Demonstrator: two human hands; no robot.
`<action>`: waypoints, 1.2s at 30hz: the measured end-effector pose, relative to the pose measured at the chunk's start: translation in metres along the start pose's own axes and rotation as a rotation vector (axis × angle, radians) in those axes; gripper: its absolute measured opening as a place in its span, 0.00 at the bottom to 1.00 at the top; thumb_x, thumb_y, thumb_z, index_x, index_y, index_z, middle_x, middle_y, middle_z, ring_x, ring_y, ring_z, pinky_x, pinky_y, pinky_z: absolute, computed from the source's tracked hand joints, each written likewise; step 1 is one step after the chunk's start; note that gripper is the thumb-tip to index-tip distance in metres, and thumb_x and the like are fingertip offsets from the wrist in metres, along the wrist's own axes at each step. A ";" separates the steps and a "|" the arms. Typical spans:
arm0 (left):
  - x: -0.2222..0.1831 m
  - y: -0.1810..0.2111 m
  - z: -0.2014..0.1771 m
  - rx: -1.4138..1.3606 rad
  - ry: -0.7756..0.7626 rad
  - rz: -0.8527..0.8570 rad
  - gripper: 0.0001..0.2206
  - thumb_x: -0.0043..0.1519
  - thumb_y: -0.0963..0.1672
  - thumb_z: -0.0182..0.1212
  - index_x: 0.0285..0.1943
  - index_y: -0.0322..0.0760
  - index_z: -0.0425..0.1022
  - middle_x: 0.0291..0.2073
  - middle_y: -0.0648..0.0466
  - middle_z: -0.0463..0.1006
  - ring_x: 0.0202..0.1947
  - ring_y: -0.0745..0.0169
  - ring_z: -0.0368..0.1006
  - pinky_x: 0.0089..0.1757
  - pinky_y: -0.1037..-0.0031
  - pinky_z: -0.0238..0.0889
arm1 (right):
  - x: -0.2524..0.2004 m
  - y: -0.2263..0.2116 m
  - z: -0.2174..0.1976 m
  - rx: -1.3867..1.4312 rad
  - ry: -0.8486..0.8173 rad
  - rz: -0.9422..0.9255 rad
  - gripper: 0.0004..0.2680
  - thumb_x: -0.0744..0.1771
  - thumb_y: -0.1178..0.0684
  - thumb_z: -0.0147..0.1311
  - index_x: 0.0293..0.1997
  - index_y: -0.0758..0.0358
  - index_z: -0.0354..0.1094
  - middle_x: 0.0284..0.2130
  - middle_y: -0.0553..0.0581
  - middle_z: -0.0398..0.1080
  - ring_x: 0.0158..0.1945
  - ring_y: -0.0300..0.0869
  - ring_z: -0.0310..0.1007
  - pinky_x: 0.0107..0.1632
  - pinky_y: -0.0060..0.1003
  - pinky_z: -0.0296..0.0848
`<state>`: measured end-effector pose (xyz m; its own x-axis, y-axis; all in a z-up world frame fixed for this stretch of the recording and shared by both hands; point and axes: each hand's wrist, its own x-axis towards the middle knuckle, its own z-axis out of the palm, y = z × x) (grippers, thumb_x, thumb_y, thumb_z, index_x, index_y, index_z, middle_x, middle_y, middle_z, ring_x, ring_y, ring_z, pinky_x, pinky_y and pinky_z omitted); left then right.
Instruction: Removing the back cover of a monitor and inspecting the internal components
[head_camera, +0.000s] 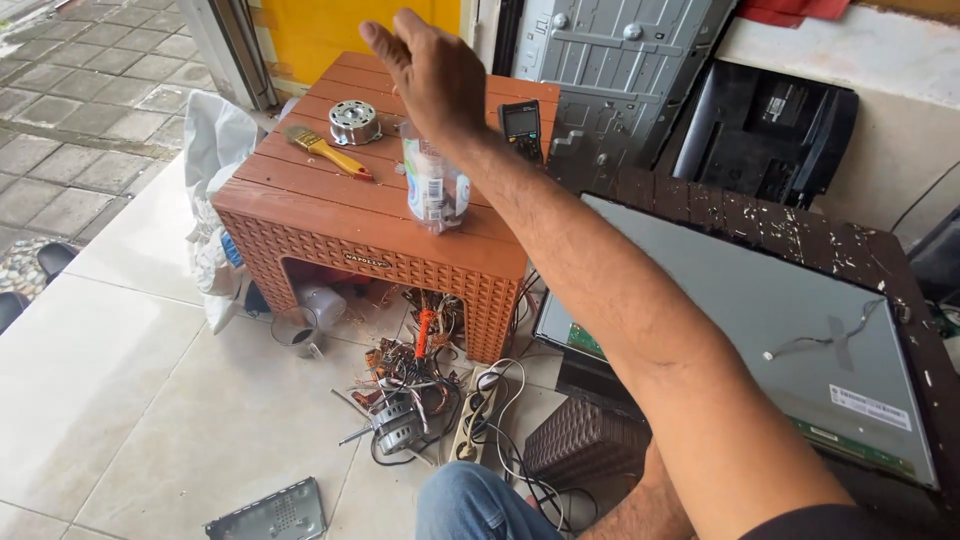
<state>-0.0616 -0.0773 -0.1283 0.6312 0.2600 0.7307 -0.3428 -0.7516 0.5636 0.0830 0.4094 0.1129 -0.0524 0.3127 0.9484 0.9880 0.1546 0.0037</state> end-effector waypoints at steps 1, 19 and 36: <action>0.014 -0.003 -0.009 0.002 -0.005 0.006 0.17 0.58 0.39 0.55 0.55 0.20 0.73 0.53 0.29 0.76 0.55 0.28 0.69 0.59 0.48 0.59 | -0.003 -0.001 -0.002 -0.015 -0.032 -0.004 0.19 0.71 0.31 0.35 0.24 0.49 0.54 0.12 0.43 0.53 0.13 0.33 0.54 0.15 0.32 0.50; 0.151 -0.018 -0.104 0.119 -0.374 0.015 0.25 0.48 0.47 0.72 0.54 0.34 0.72 0.65 0.44 0.70 0.72 0.39 0.58 0.69 0.52 0.49 | -0.119 -0.045 -0.447 -0.178 -0.657 0.338 0.05 0.66 0.60 0.62 0.44 0.68 0.72 0.45 0.57 0.76 0.45 0.48 0.72 0.50 0.44 0.67; 0.169 -0.044 -0.146 0.649 -0.587 -0.256 0.36 0.57 0.59 0.62 0.73 0.45 0.65 0.72 0.46 0.65 0.74 0.39 0.54 0.68 0.42 0.42 | -0.276 -0.052 -0.606 -0.354 -0.419 0.664 0.12 0.63 0.55 0.67 0.50 0.58 0.77 0.50 0.59 0.75 0.56 0.56 0.74 0.57 0.51 0.70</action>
<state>-0.0411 0.0886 0.0266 0.9476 0.2495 0.1992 0.2038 -0.9530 0.2241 0.1344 -0.2529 0.0428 0.5715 0.5659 0.5943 0.8168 -0.4621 -0.3454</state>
